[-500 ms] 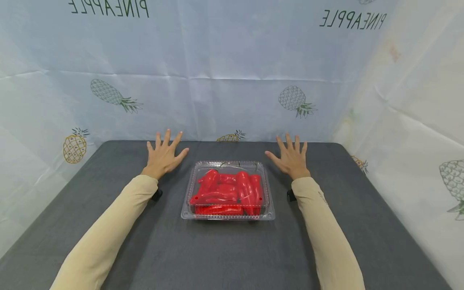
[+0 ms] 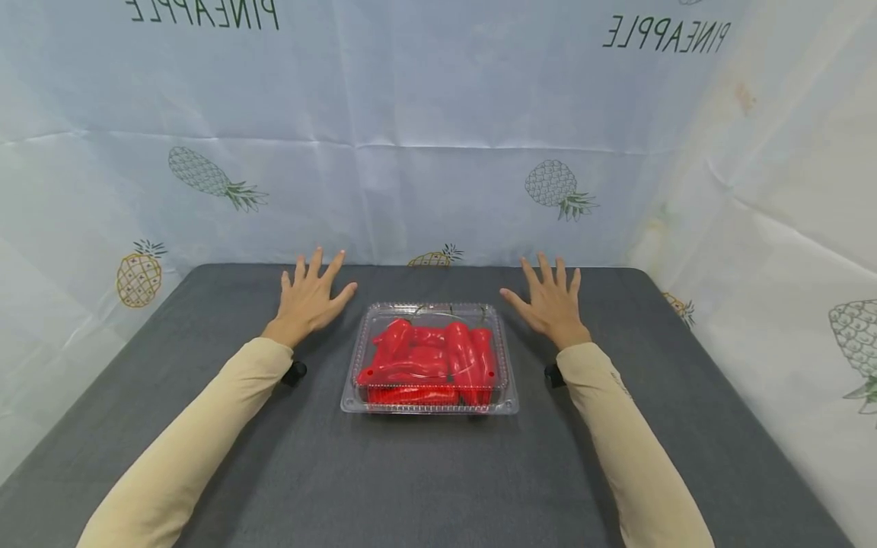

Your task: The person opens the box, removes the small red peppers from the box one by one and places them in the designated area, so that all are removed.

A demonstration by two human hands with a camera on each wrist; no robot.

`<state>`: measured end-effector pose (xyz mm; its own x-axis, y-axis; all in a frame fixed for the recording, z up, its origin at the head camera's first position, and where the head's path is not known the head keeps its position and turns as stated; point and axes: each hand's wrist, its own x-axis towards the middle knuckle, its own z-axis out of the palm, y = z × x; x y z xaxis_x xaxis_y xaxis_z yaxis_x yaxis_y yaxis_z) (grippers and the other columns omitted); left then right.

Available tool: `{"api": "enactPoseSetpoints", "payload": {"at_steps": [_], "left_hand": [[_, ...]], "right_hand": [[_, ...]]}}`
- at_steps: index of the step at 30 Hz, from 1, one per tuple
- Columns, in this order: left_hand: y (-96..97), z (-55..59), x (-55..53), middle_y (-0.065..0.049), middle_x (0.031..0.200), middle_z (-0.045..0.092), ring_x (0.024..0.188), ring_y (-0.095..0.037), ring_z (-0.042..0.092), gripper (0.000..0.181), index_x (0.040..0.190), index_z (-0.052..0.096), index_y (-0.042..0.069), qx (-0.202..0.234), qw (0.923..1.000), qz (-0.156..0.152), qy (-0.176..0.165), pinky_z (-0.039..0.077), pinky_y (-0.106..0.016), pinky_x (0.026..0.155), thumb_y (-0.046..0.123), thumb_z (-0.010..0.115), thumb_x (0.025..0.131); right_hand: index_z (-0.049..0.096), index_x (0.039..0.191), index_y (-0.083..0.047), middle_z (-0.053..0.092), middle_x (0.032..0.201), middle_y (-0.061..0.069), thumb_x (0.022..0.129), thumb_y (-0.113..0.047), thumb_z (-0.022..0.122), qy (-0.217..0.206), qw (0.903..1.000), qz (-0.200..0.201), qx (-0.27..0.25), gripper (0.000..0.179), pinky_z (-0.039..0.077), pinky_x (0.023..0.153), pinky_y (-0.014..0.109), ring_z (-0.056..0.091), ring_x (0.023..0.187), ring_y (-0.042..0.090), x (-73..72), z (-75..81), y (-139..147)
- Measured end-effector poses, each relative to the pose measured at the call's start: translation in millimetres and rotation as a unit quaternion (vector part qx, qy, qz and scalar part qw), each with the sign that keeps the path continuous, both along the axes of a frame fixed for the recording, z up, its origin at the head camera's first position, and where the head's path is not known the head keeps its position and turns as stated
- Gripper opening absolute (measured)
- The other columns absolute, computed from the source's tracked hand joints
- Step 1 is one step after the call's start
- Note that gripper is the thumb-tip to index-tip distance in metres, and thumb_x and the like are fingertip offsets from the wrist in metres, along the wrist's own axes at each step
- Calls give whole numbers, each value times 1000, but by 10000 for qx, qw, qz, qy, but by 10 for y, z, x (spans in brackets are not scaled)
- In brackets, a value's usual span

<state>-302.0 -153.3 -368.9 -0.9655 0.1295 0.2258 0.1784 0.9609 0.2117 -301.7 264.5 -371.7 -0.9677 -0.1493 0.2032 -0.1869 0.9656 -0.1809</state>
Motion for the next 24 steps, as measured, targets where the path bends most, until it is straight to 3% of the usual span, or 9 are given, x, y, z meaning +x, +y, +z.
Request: {"api": "enactPoseSetpoints", "payload": {"at_steps": [10, 24], "left_hand": [[51, 24, 107, -17, 166, 9, 152, -48, 5, 73, 160, 15, 27, 132, 9998, -100, 65, 11, -72, 115, 57, 41, 99], [27, -23, 294, -21, 163, 21, 148, -48, 21, 68, 158, 27, 21, 254, 9994, -179, 157, 18, -70, 115, 49, 47, 99]], "right_hand": [[22, 158, -10, 11, 164, 24, 94, -70, 40, 56, 9999, 105, -47, 89, -5, 115, 73, 3, 149, 52, 124, 13, 18], [28, 156, -9, 16, 163, 23, 95, -62, 47, 229, 9989, 377, -157, 83, 1, 115, 72, 8, 149, 51, 326, -10, -35]]}}
